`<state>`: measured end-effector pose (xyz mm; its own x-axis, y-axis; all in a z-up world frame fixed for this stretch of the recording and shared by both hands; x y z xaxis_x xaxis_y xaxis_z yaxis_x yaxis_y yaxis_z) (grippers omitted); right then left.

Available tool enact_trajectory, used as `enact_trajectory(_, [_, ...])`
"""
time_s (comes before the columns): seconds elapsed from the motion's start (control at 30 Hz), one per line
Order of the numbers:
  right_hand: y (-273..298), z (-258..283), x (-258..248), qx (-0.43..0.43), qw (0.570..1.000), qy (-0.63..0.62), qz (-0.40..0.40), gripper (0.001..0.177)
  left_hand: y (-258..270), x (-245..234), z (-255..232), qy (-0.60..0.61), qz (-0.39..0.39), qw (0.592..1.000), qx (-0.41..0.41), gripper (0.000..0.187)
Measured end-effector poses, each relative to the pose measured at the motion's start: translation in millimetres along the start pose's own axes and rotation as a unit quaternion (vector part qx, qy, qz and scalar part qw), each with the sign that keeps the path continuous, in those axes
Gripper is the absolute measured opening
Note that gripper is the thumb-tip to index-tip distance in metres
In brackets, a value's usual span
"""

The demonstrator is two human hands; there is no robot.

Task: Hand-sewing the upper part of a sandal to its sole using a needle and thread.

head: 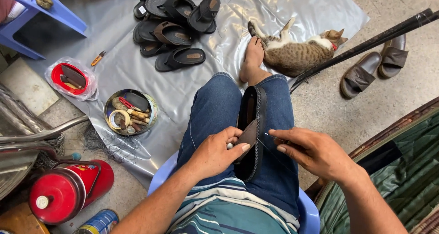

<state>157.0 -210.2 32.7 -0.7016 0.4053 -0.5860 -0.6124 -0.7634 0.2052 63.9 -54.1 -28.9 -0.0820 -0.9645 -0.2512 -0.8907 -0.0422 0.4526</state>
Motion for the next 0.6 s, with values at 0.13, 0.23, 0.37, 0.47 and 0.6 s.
enact_trajectory(0.13, [-8.5,-1.5,1.2,-0.025,0.999,0.030,0.015,0.025,2.1,-2.0,-8.0,0.013,0.009,1.000,0.000,0.033])
enact_trajectory(0.23, [-9.7,-2.2,4.9,-0.048,0.998,0.044,0.027,0.025,2.8,-2.1,-8.8,0.013,0.006,1.000,0.002,0.030])
enact_trajectory(0.37, [-10.0,-8.2,8.7,-0.057,0.996,0.058,0.026,0.025,1.6,-2.6,-9.9,0.011,0.013,1.000,0.003,0.031])
enact_trajectory(0.47, [-12.5,-12.2,9.7,-0.050,0.996,0.069,0.030,0.024,-0.5,-2.8,-10.1,0.010,0.014,1.000,0.008,0.032])
enact_trajectory(0.6, [-12.5,-15.4,11.1,-0.047,0.995,0.081,0.029,0.023,2.3,-2.2,-11.2,0.017,0.015,1.000,0.008,0.032])
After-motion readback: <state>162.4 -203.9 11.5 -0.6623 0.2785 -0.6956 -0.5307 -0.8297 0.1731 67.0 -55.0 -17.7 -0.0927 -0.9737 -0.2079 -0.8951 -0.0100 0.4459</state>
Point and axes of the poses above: each hand's wrist, its own y-axis away from the middle knuckle, its own x-axis out of the palm, z = x × y, the point moved 6 cm from there along -y, towards the middle knuckle, and after that the axes turned 4 degrees about x, right-handed, at the moved point
